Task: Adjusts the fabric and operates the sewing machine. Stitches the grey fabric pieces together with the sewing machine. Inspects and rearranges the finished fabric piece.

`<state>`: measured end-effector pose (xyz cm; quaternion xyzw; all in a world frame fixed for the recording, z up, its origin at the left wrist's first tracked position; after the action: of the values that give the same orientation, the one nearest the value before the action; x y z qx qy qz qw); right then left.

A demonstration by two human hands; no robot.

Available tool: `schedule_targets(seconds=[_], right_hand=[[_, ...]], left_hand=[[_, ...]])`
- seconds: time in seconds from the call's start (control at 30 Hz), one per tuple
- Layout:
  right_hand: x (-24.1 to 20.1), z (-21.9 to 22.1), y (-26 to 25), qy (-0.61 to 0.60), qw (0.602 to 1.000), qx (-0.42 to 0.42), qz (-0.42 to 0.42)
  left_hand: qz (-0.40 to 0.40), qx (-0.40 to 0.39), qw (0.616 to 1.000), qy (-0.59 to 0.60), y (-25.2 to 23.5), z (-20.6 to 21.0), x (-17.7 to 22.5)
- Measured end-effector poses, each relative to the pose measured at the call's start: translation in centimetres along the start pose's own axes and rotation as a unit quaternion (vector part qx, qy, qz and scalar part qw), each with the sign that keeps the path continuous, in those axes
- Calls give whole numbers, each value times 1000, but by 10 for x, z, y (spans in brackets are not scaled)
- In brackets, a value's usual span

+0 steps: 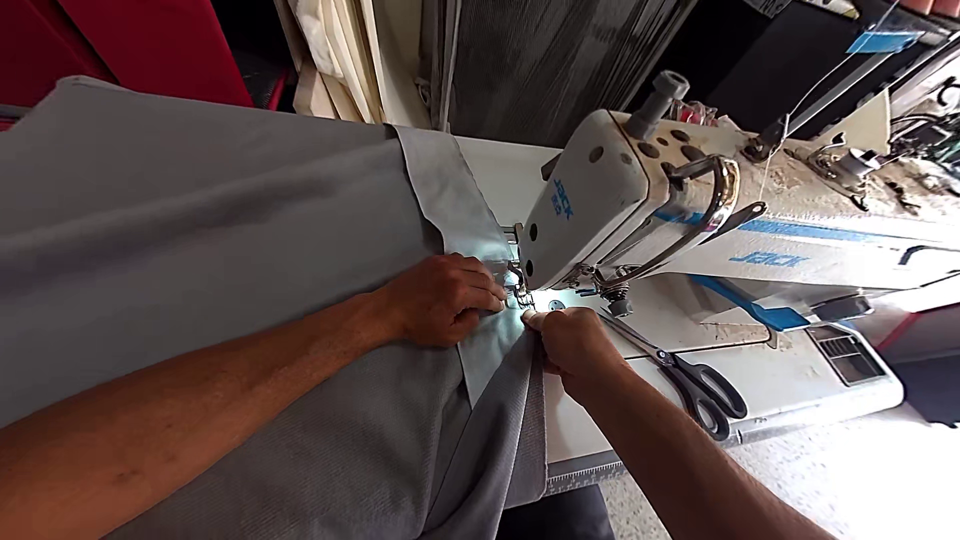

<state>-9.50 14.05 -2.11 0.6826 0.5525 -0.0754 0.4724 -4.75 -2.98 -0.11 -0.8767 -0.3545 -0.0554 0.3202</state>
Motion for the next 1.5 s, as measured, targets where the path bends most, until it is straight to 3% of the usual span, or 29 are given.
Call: schedule_targets(seconds=[0.37, 0.43, 0.53, 0.7, 0.77, 0.9, 1.0, 1.1, 1.17, 1.27, 1.33, 1.4, 1.43, 1.5], right_hand=[[7, 3, 14, -40, 999, -18, -8], [22, 7, 30, -72, 996, -56, -26], [49, 8, 46, -137, 985, -101, -34], [76, 10, 65, -163, 977, -123, -55], [80, 13, 71, -149, 978, -133, -60], [85, 13, 77, -131, 977, -139, -94], [89, 13, 76, -134, 973, -130, -133], [93, 13, 76, -149, 969, -125, -153], [94, 12, 76, -168, 964, -127, -160], [97, 13, 76, -191, 959, -129, -164], [98, 12, 77, -199, 957, -127, -166], [99, 13, 78, -213, 955, -129, -160], [99, 13, 79, -220, 954, -130, -158], [99, 13, 79, -231, 952, -122, -158]], left_hand=[[10, 15, 998, -61, -1, -8, -2], [-39, 52, 994, -89, 5, -14, 15], [-178, 119, 974, -78, 20, -16, 63], [-392, 129, 908, -76, 33, 24, 119], [-460, 102, 879, -76, 26, 31, 119], [-607, 9, 792, 62, 9, 30, 103], [-621, -12, 775, 117, 1, 30, 90], [-615, 47, 759, 207, 0, 29, 88], [-619, 90, 725, 288, 4, 27, 93], [-627, 116, 641, 428, 19, 29, 104], [-639, 136, 599, 462, 29, 24, 108], [-660, 164, 608, 409, 33, 5, 104], [-665, 168, 639, 348, 33, -11, 98], [-639, 117, 746, 147, 22, -52, 84]])
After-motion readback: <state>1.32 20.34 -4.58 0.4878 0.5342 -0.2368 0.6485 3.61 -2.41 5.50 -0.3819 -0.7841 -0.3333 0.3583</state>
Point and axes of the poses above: each hand's wrist, its own y-axis away from the middle knuckle, its own z-axis out of the palm, x = y × z, the point moved 7 cm from there along -y, towards the middle knuckle, and after that the axes turned 10 degrees about y, right-handed, at the moved point
